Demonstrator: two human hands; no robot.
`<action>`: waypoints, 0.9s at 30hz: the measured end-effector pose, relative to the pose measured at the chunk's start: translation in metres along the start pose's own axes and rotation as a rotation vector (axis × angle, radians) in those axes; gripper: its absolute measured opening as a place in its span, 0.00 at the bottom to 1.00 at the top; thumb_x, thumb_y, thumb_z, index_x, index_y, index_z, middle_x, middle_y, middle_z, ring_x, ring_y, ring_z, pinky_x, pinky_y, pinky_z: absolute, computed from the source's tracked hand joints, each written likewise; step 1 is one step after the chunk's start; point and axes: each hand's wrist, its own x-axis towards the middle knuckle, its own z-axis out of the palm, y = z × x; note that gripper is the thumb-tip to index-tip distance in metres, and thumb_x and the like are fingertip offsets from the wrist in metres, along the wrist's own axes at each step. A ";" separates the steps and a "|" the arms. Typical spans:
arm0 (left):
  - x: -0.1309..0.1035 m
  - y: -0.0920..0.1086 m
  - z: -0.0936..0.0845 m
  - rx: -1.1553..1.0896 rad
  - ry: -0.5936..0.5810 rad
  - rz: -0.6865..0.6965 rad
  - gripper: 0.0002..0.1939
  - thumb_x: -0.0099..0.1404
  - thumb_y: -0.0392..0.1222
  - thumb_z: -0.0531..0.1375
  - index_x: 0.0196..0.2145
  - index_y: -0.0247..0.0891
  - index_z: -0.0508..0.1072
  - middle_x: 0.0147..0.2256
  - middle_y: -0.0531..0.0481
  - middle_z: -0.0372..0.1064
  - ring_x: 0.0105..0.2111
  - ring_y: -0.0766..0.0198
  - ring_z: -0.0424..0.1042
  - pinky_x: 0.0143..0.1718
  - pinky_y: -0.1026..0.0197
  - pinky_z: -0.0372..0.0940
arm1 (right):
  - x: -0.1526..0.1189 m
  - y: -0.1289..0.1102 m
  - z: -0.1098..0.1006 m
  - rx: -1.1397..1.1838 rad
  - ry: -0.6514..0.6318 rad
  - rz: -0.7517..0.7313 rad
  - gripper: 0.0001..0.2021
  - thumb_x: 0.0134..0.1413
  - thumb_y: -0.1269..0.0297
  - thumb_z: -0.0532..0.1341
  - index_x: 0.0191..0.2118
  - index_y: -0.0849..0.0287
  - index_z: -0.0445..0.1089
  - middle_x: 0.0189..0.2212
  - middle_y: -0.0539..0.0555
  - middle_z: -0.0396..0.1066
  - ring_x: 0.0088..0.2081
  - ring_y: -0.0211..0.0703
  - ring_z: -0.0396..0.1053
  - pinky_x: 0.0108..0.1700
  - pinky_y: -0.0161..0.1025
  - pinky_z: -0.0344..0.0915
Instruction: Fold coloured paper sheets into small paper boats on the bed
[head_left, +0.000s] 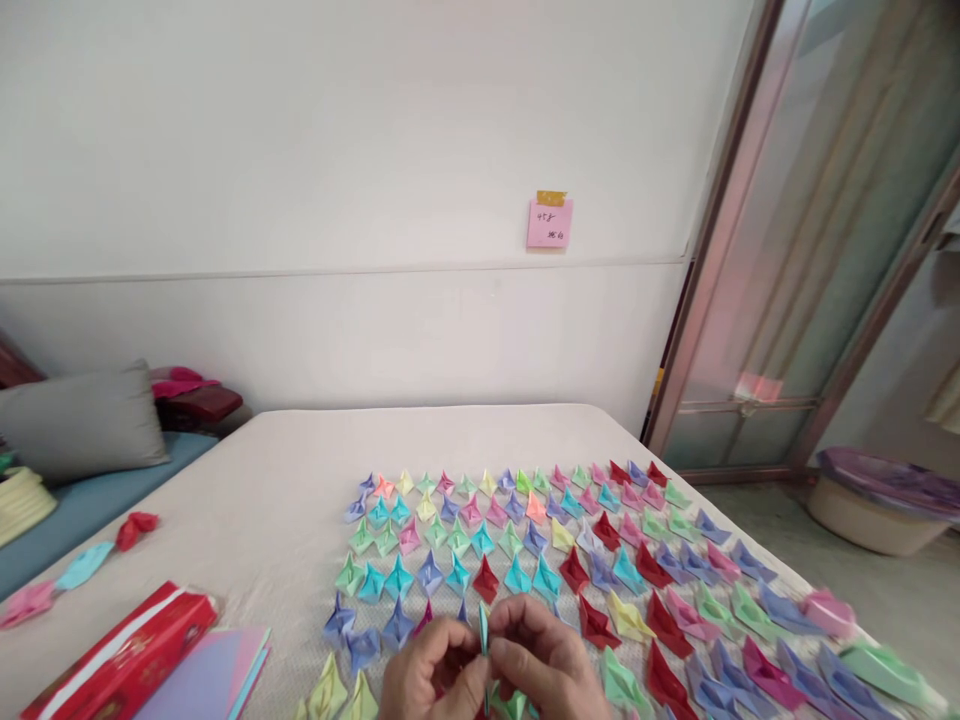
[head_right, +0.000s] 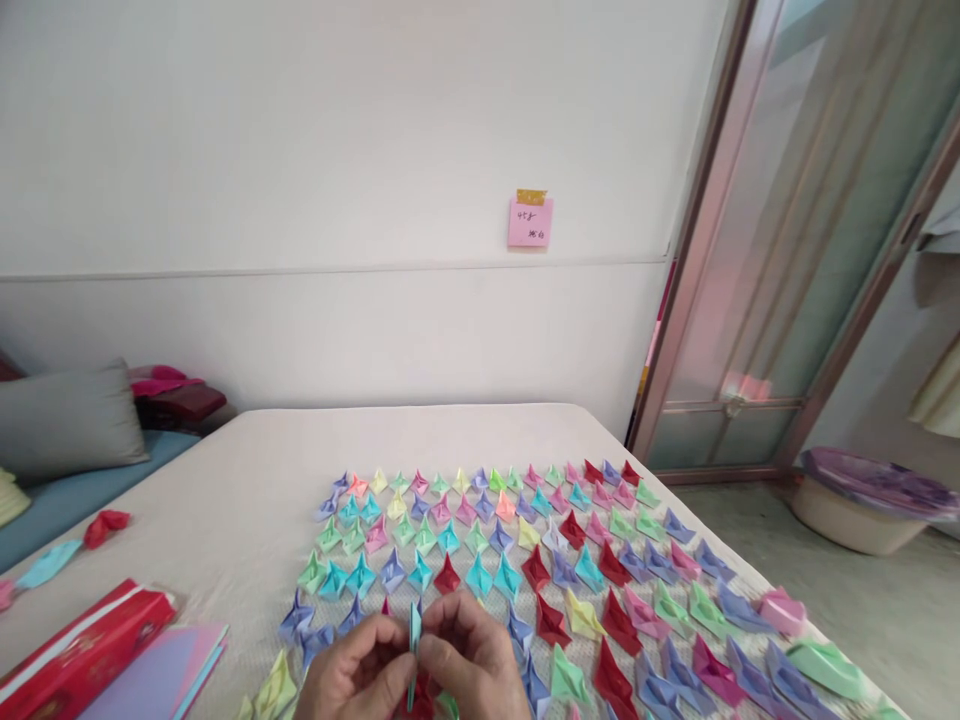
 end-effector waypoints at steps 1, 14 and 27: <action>0.001 0.002 0.000 -0.071 -0.019 -0.036 0.13 0.55 0.50 0.66 0.26 0.37 0.73 0.18 0.55 0.69 0.19 0.67 0.67 0.21 0.68 0.58 | 0.000 0.000 0.000 -0.003 -0.004 -0.010 0.10 0.40 0.62 0.71 0.28 0.61 0.72 0.21 0.45 0.65 0.23 0.35 0.61 0.27 0.33 0.56; 0.007 -0.019 0.001 -0.216 -0.139 -0.136 0.20 0.51 0.55 0.70 0.31 0.38 0.70 0.18 0.52 0.73 0.18 0.65 0.70 0.18 0.68 0.54 | 0.000 -0.005 0.004 -0.190 -0.018 0.008 0.06 0.42 0.65 0.62 0.25 0.58 0.63 0.16 0.42 0.60 0.17 0.33 0.60 0.22 0.33 0.56; 0.001 -0.012 0.008 0.204 0.118 0.004 0.06 0.52 0.34 0.62 0.31 0.40 0.75 0.18 0.56 0.71 0.17 0.66 0.70 0.19 0.69 0.61 | 0.002 0.021 -0.002 -0.710 0.155 -0.243 0.02 0.51 0.67 0.59 0.31 0.57 0.68 0.18 0.47 0.66 0.19 0.38 0.64 0.23 0.33 0.59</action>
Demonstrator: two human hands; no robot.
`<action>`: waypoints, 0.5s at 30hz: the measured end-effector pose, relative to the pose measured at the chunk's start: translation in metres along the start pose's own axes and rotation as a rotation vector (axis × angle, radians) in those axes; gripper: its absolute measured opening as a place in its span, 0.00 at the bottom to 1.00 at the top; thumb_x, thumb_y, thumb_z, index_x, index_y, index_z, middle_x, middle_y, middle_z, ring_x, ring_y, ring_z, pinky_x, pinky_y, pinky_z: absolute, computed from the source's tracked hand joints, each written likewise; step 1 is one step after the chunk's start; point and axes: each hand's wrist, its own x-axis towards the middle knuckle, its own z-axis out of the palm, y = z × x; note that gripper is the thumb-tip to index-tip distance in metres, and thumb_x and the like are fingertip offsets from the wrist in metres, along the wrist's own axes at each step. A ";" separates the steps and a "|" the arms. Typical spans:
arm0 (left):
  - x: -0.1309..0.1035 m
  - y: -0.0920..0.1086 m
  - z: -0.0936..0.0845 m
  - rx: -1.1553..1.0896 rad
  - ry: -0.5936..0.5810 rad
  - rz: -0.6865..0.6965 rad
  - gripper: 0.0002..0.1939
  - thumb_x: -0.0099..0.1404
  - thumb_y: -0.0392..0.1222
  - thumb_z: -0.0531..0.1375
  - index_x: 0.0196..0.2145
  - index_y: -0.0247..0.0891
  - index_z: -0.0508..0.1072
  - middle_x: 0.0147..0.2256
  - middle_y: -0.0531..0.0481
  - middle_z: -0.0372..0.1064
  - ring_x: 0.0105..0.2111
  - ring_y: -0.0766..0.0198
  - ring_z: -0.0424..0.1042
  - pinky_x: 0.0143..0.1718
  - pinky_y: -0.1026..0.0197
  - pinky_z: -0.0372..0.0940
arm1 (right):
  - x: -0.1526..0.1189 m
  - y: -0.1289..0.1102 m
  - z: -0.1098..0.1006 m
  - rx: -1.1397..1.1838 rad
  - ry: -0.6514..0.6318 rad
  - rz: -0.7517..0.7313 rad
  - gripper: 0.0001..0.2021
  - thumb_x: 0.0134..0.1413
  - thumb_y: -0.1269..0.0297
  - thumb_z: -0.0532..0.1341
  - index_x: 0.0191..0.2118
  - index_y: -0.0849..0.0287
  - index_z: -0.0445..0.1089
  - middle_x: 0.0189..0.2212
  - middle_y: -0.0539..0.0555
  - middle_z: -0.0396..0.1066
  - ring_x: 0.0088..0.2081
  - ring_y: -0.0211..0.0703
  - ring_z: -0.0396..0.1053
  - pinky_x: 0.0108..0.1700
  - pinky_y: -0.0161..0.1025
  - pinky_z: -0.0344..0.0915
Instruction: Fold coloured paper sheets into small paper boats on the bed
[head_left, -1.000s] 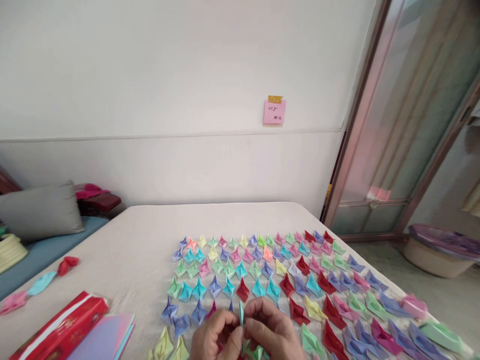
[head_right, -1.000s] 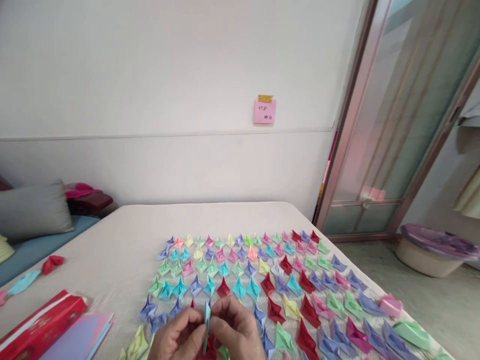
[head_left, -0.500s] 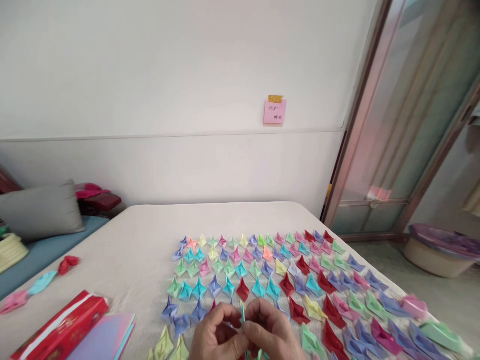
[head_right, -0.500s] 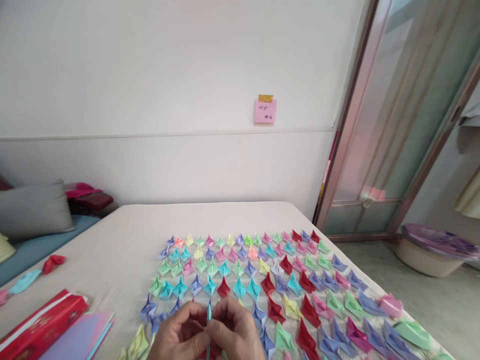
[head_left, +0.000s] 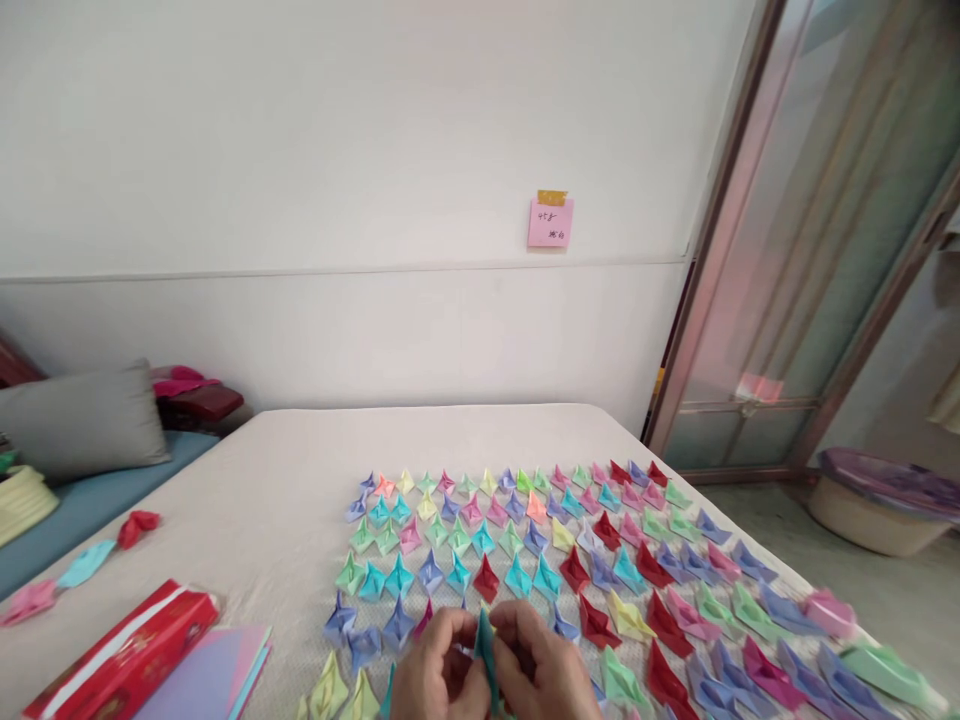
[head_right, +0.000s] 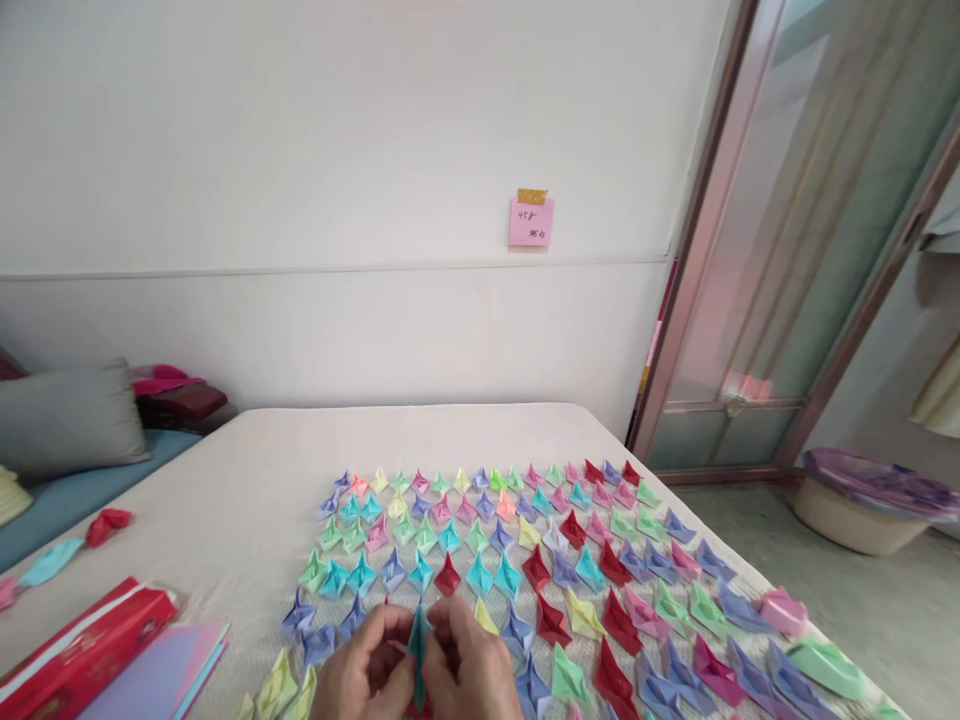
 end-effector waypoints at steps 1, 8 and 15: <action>-0.001 -0.003 0.001 0.073 0.053 0.045 0.10 0.50 0.31 0.62 0.33 0.40 0.75 0.19 0.55 0.72 0.18 0.64 0.71 0.20 0.68 0.63 | -0.001 0.005 0.003 -0.074 0.038 -0.057 0.03 0.51 0.68 0.58 0.33 0.55 0.67 0.18 0.46 0.67 0.19 0.39 0.64 0.23 0.33 0.59; 0.005 -0.010 -0.001 0.025 -0.012 -0.046 0.21 0.48 0.31 0.56 0.42 0.36 0.75 0.33 0.47 0.79 0.20 0.64 0.72 0.22 0.65 0.66 | -0.006 0.022 0.005 -0.395 -0.033 -0.368 0.12 0.57 0.70 0.51 0.31 0.54 0.70 0.25 0.51 0.69 0.24 0.41 0.71 0.26 0.32 0.63; 0.003 -0.007 -0.004 -0.187 -0.056 -0.046 0.16 0.56 0.43 0.62 0.43 0.38 0.75 0.27 0.49 0.76 0.23 0.62 0.72 0.25 0.64 0.65 | 0.003 -0.012 -0.014 0.094 -0.160 -0.084 0.09 0.53 0.70 0.56 0.32 0.57 0.75 0.30 0.52 0.72 0.34 0.46 0.70 0.38 0.38 0.64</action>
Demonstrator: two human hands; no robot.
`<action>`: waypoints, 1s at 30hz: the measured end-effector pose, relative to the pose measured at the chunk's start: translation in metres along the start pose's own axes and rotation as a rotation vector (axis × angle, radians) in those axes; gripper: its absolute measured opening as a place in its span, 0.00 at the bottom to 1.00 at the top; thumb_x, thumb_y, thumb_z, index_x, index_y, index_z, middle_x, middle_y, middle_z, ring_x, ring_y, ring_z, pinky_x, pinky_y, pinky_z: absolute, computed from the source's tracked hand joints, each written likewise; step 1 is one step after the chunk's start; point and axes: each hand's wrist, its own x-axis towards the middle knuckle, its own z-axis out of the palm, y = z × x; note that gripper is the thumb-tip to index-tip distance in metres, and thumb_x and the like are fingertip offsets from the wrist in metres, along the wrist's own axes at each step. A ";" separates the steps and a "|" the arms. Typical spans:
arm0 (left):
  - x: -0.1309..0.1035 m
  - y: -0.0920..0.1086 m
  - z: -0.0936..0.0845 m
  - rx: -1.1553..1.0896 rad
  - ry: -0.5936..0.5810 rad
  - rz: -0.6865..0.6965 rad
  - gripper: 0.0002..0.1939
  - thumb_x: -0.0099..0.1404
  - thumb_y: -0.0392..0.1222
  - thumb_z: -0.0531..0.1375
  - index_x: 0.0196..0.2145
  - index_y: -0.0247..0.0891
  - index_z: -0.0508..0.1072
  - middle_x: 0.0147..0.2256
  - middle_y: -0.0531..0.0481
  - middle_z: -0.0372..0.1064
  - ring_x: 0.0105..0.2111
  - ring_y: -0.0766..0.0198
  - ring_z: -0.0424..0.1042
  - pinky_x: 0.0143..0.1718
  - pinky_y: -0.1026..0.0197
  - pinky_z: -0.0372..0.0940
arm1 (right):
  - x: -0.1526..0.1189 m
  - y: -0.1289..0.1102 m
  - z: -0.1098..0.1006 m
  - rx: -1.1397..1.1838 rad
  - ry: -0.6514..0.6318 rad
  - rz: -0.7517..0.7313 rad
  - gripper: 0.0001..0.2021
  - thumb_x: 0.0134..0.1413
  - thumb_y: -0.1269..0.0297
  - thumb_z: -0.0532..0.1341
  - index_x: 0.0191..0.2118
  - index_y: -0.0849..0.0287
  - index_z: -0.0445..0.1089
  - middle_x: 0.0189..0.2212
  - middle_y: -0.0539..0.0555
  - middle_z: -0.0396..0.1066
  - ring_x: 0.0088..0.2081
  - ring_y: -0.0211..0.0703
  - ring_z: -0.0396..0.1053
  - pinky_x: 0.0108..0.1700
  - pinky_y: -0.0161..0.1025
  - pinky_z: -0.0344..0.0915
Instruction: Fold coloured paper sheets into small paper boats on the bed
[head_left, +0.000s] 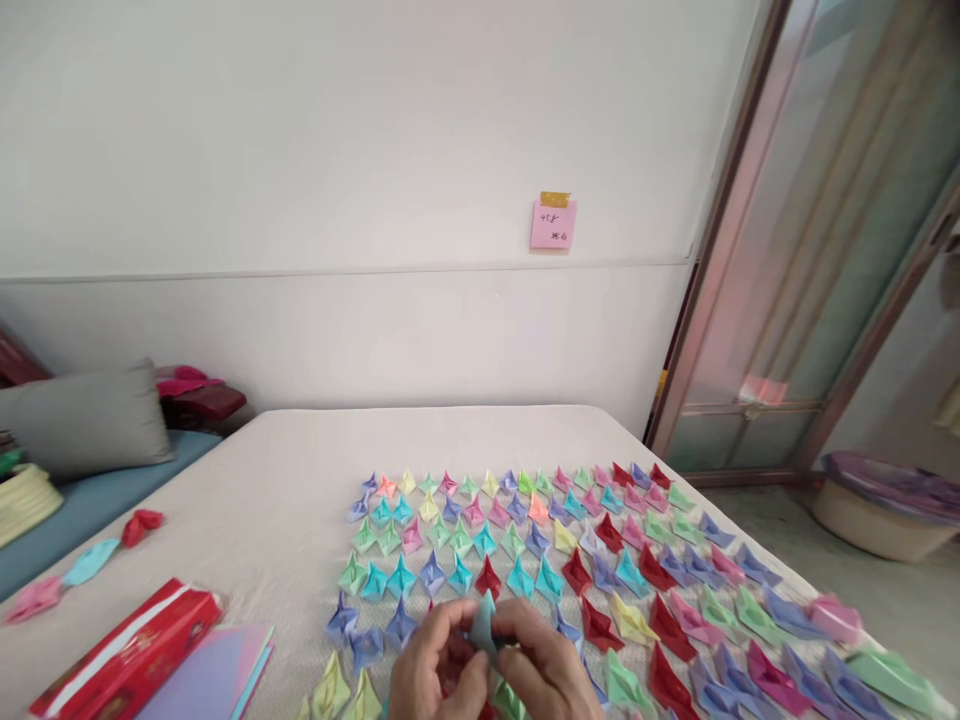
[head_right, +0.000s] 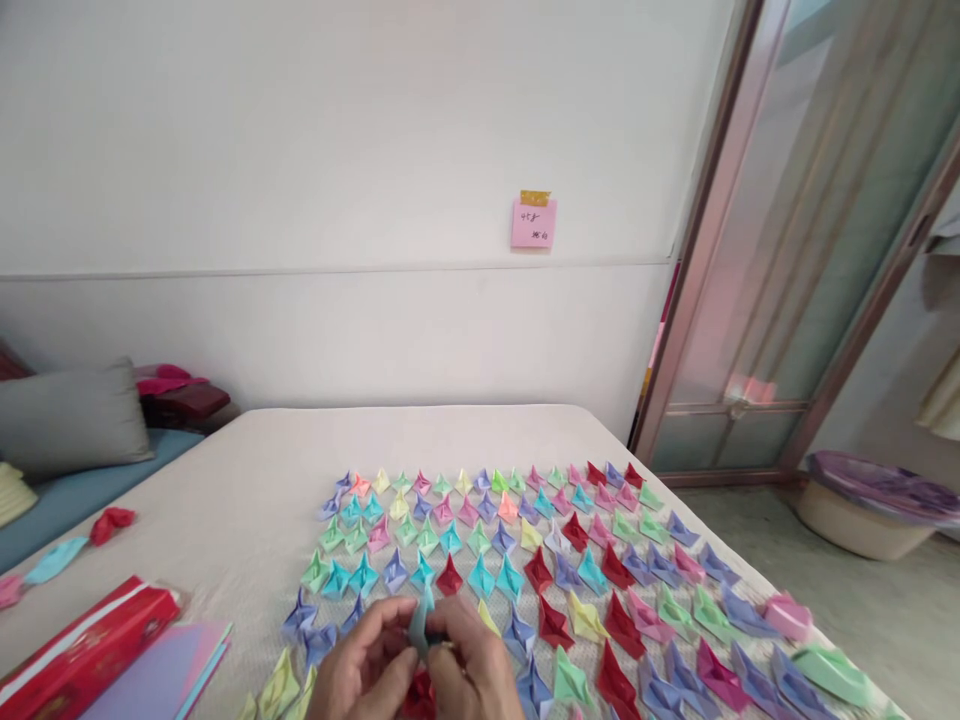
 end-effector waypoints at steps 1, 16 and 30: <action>-0.001 0.002 -0.001 -0.033 -0.002 0.011 0.17 0.57 0.46 0.62 0.43 0.38 0.75 0.29 0.47 0.77 0.22 0.63 0.71 0.25 0.64 0.64 | 0.002 -0.002 -0.003 0.104 -0.031 0.058 0.08 0.54 0.66 0.58 0.33 0.57 0.76 0.29 0.52 0.72 0.33 0.46 0.69 0.36 0.38 0.64; 0.001 0.025 -0.009 -0.673 -0.388 -0.399 0.16 0.56 0.49 0.70 0.40 0.42 0.77 0.27 0.53 0.75 0.26 0.65 0.77 0.28 0.64 0.67 | 0.005 0.016 0.004 0.991 -0.145 0.320 0.08 0.38 0.63 0.75 0.22 0.61 0.79 0.47 0.57 0.71 0.28 0.37 0.68 0.31 0.35 0.61; 0.004 0.016 -0.015 -0.630 -0.415 -0.522 0.15 0.51 0.46 0.73 0.30 0.34 0.76 0.23 0.50 0.72 0.23 0.66 0.73 0.28 0.66 0.64 | 0.004 -0.005 0.000 1.058 -0.104 0.441 0.04 0.33 0.77 0.63 0.18 0.64 0.75 0.40 0.58 0.73 0.38 0.46 0.69 0.39 0.39 0.63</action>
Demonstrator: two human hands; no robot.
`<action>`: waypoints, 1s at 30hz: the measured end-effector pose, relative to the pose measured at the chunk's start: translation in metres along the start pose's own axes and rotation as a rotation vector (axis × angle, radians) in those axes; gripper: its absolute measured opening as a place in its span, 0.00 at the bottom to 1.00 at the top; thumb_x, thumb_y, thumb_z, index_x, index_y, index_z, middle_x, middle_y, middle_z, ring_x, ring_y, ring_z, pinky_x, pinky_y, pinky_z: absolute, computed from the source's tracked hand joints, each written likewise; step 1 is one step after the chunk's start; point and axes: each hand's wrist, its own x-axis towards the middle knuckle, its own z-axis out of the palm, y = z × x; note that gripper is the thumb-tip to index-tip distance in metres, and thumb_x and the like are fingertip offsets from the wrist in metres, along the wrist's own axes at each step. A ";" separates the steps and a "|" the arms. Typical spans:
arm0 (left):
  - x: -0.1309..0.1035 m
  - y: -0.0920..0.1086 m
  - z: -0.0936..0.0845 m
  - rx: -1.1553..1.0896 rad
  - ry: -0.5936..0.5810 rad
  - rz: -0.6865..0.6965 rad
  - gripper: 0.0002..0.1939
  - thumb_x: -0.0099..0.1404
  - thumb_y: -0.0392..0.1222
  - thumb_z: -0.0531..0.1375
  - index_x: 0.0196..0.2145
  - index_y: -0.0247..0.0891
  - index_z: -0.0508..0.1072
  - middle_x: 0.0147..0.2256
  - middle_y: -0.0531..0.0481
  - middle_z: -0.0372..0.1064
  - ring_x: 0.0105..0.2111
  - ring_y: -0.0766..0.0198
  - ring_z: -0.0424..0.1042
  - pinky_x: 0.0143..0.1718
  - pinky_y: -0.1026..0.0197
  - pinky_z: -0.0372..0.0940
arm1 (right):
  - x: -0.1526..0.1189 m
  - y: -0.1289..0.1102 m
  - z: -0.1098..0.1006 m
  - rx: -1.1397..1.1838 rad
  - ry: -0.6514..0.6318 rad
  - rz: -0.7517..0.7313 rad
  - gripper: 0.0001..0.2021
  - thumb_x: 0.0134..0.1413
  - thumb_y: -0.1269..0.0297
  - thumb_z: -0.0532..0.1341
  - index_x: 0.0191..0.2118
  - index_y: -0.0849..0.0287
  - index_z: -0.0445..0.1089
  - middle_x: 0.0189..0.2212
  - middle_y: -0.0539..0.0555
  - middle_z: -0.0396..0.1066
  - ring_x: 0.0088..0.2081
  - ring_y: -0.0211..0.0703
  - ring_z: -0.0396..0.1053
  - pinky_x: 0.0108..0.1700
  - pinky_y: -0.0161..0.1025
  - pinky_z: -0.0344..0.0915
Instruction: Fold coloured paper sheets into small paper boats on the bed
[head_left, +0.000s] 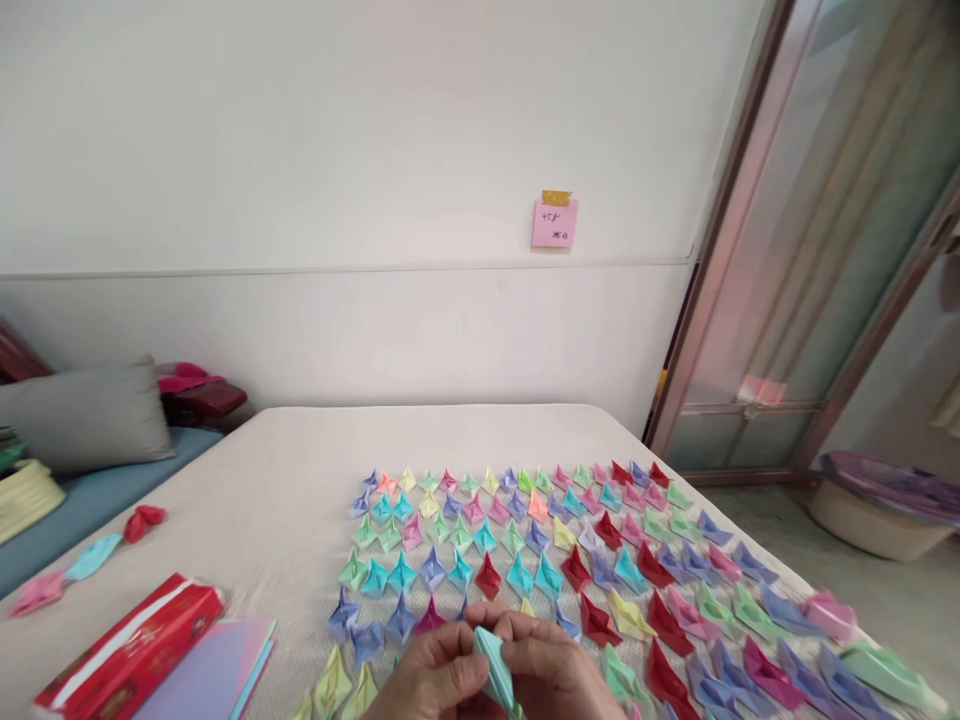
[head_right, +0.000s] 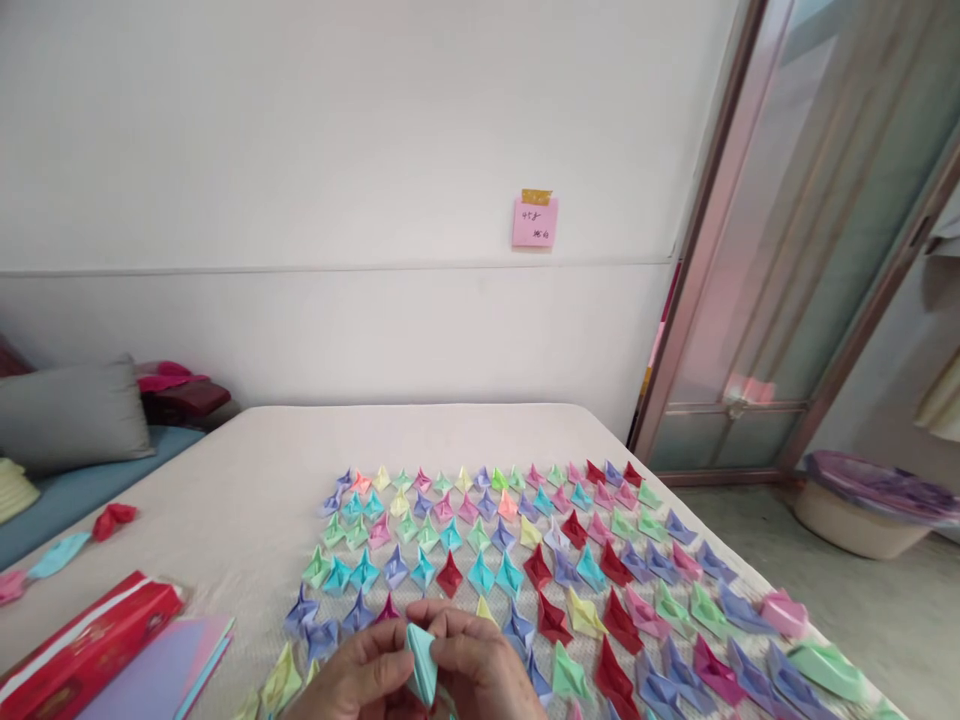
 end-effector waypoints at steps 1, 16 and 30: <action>0.000 -0.001 0.000 -0.013 0.010 0.008 0.14 0.51 0.45 0.73 0.28 0.34 0.75 0.23 0.51 0.71 0.23 0.66 0.72 0.27 0.66 0.63 | 0.000 0.000 -0.001 -0.024 0.009 -0.009 0.04 0.33 0.77 0.63 0.17 0.63 0.74 0.39 0.58 0.73 0.38 0.46 0.68 0.40 0.38 0.63; 0.000 0.005 0.007 0.744 0.382 0.583 0.12 0.54 0.43 0.65 0.19 0.37 0.69 0.25 0.53 0.62 0.24 0.65 0.61 0.25 0.64 0.55 | 0.004 0.007 -0.003 -0.535 0.227 -0.254 0.04 0.36 0.69 0.67 0.20 0.60 0.71 0.15 0.43 0.58 0.21 0.34 0.52 0.26 0.34 0.51; -0.002 -0.006 0.013 0.679 0.405 0.655 0.16 0.54 0.52 0.67 0.37 0.41 0.76 0.35 0.45 0.74 0.32 0.56 0.73 0.34 0.61 0.67 | -0.006 0.006 -0.001 -0.807 0.251 -0.549 0.08 0.41 0.75 0.66 0.28 0.55 0.71 0.24 0.48 0.68 0.28 0.41 0.64 0.31 0.36 0.62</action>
